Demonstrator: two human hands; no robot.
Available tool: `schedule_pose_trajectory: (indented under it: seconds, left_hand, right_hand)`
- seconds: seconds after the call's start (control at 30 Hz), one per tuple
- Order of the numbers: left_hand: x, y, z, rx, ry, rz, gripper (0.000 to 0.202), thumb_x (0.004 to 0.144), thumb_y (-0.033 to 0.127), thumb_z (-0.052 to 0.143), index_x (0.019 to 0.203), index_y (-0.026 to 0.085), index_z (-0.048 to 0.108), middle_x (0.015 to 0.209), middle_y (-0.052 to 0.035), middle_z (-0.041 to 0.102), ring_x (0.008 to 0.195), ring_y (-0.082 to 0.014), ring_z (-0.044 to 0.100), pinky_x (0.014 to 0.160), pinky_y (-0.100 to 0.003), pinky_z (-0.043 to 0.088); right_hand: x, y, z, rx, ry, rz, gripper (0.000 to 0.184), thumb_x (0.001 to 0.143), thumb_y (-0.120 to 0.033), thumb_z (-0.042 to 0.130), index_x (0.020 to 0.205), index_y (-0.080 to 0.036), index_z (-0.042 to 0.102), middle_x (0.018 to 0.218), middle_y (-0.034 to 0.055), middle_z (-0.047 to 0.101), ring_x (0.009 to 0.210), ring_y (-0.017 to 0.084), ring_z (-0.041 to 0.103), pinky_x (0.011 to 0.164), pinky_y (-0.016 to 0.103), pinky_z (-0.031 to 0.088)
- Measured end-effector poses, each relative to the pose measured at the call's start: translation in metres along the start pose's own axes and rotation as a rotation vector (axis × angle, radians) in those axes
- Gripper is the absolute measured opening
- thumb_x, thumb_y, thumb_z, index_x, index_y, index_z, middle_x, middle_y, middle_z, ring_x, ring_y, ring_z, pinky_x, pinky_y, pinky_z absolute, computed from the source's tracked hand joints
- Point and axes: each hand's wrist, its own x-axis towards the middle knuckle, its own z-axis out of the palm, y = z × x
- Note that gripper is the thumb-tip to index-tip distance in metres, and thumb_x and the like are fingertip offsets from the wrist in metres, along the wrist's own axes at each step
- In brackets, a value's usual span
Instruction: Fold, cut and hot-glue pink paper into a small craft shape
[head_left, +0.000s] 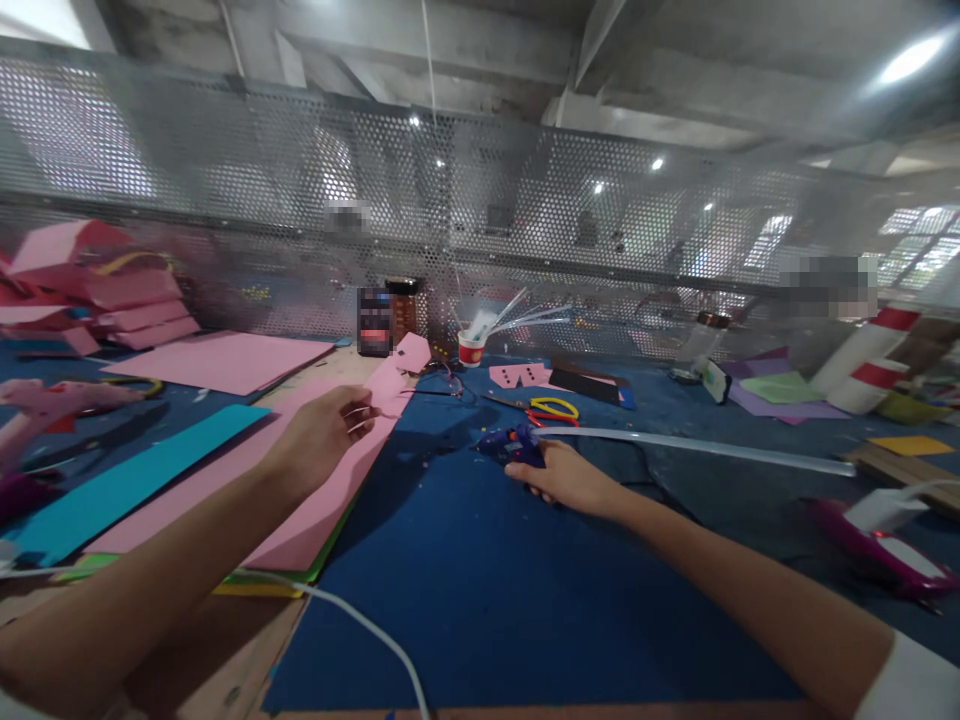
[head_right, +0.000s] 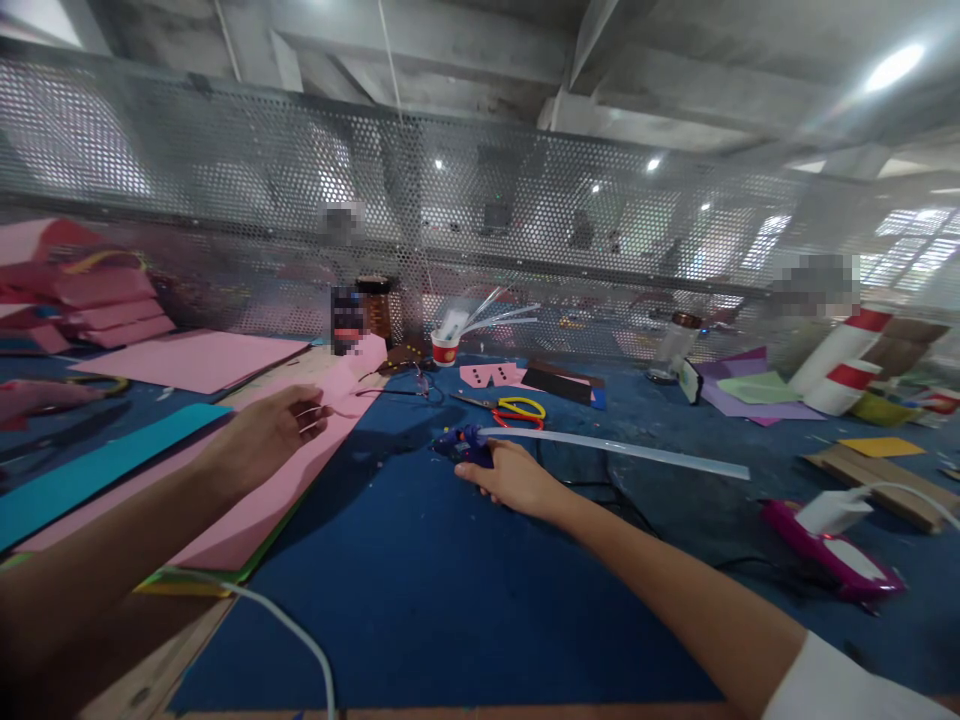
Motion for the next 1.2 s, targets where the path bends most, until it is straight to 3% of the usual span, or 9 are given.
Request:
schedule_pose_trajectory:
  seconds: [0.33,0.67,0.9,1.2]
  left_hand:
    - [-0.002,-0.001,-0.001,0.146,-0.038,0.043,0.015,0.070,0.026,0.075,0.073,0.015,0.065,0.076,0.0001,0.062,0.071,-0.0120,0.059,0.063,-0.020,0.049]
    - [-0.011,-0.006,0.002,0.406,-0.190,0.132,0.020,0.079,0.035,0.068,0.071,0.017,0.064,0.081,-0.0016,0.063,0.080,-0.0160,0.059,0.076,-0.026,0.046]
    - [-0.018,-0.010,0.011,0.522,-0.276,0.109,0.015,0.078,0.034,0.067,0.074,0.019,0.066,0.082,-0.0019,0.065,0.082,-0.0185,0.060,0.079,-0.030,0.046]
    - [-0.031,-0.008,0.024,0.581,-0.346,0.114,0.020,0.076,0.038,0.069,0.075,0.018,0.066,0.076,-0.0014,0.066,0.074,-0.0181,0.060,0.074,-0.029,0.046]
  right_hand:
    - [-0.006,0.005,0.000,0.077,0.040,-0.038,0.037,0.090,-0.052,0.059,0.094,-0.016,0.058,0.067,-0.0008,0.059,0.047,0.008,0.052,0.045,0.019,0.043]
    - [-0.023,0.000,-0.002,0.210,0.095,-0.155,0.034,0.091,-0.051,0.058,0.099,-0.018,0.061,0.071,-0.0006,0.056,0.056,0.010,0.053,0.049,0.020,0.045]
    - [-0.031,-0.006,0.002,0.234,0.139,-0.105,0.038,0.090,-0.054,0.059,0.100,-0.018,0.063,0.072,0.0000,0.058,0.058,0.011,0.053,0.053,0.022,0.045]
    - [-0.035,-0.006,0.004,0.177,0.237,-0.172,0.041,0.090,-0.057,0.057,0.101,-0.018,0.064,0.074,0.0007,0.059,0.059,0.012,0.052,0.055,0.024,0.045]
